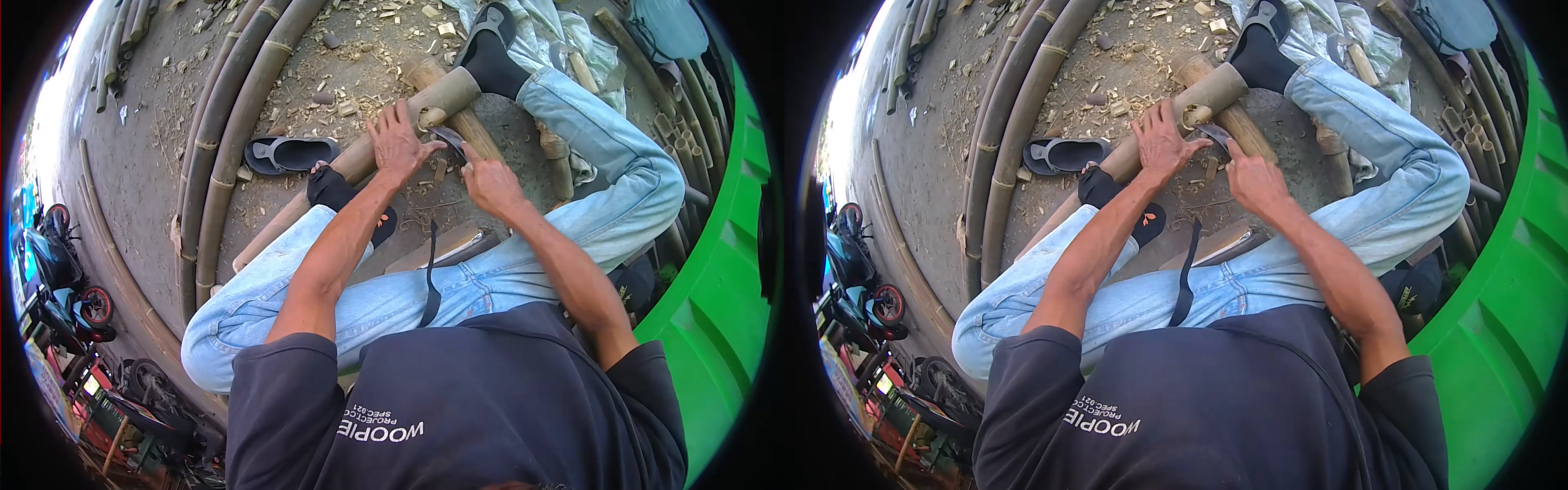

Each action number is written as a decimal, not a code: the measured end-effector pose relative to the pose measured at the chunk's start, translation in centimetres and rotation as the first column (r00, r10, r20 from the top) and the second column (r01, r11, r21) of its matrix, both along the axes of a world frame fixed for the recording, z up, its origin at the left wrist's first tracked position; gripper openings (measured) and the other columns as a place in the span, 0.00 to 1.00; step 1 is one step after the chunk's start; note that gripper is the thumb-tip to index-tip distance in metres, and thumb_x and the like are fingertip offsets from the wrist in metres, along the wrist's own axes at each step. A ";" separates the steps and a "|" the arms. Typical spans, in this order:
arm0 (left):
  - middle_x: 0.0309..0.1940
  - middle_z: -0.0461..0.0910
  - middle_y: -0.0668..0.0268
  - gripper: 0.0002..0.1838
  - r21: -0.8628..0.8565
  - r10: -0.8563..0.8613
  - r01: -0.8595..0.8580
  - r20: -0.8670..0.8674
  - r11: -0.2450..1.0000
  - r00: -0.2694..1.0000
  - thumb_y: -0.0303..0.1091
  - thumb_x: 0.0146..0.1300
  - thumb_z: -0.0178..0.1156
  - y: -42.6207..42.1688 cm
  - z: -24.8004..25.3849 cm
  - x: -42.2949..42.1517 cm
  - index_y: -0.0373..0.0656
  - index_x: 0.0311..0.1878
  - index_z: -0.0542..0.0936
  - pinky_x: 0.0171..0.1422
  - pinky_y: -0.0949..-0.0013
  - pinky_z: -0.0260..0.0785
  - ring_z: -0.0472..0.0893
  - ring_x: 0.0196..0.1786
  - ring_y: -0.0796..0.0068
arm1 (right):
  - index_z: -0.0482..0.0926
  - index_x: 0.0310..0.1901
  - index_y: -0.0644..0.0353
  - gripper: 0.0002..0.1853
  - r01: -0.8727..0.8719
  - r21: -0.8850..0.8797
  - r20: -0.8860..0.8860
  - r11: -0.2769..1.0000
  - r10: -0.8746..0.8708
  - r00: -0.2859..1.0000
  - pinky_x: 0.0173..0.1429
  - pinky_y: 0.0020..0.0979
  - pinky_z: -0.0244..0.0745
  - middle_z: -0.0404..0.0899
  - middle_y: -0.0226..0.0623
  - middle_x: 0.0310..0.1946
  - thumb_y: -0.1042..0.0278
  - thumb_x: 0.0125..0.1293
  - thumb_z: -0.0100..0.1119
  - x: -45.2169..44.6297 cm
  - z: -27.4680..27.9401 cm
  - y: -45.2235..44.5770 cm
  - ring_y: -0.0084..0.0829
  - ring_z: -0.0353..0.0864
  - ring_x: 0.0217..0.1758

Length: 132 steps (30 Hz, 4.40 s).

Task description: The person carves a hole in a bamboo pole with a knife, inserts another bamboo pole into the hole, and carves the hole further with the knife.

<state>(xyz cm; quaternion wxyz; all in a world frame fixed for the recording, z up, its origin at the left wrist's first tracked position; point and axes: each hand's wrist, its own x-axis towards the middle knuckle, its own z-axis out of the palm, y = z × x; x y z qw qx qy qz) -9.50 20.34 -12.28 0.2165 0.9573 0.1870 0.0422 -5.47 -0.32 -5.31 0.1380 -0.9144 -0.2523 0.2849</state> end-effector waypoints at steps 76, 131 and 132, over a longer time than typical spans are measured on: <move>0.46 0.80 0.47 0.33 -0.572 0.042 0.307 0.515 0.761 0.856 0.25 0.53 0.72 -10.1 1.7 5.9 0.40 0.61 0.67 0.52 0.43 0.71 0.80 0.50 0.37 | 0.82 0.46 0.75 0.20 -0.101 -0.014 -0.710 0.995 0.061 0.701 0.28 0.36 0.88 0.87 0.50 0.35 0.62 0.73 0.50 15.9 8.9 3.8 0.38 0.91 0.31; 0.52 0.80 0.44 0.30 -0.469 -0.409 0.461 0.215 0.753 0.887 0.37 0.60 0.68 -5.1 13.4 11.1 0.35 0.64 0.73 0.66 0.50 0.73 0.80 0.60 0.46 | 0.88 0.38 0.70 0.33 0.239 0.080 0.337 0.968 -0.251 0.907 0.43 0.49 0.80 0.87 0.55 0.30 0.39 0.76 0.54 14.9 9.4 -7.4 0.55 0.87 0.35; 0.53 0.82 0.43 0.26 -0.557 -0.289 0.349 0.196 0.754 0.937 0.34 0.64 0.63 -3.0 17.8 11.1 0.33 0.64 0.75 0.65 0.55 0.75 0.83 0.57 0.49 | 0.88 0.38 0.70 0.33 0.257 0.101 0.352 0.961 -0.276 0.894 0.43 0.49 0.80 0.87 0.55 0.30 0.39 0.76 0.54 14.9 10.1 -8.3 0.55 0.87 0.35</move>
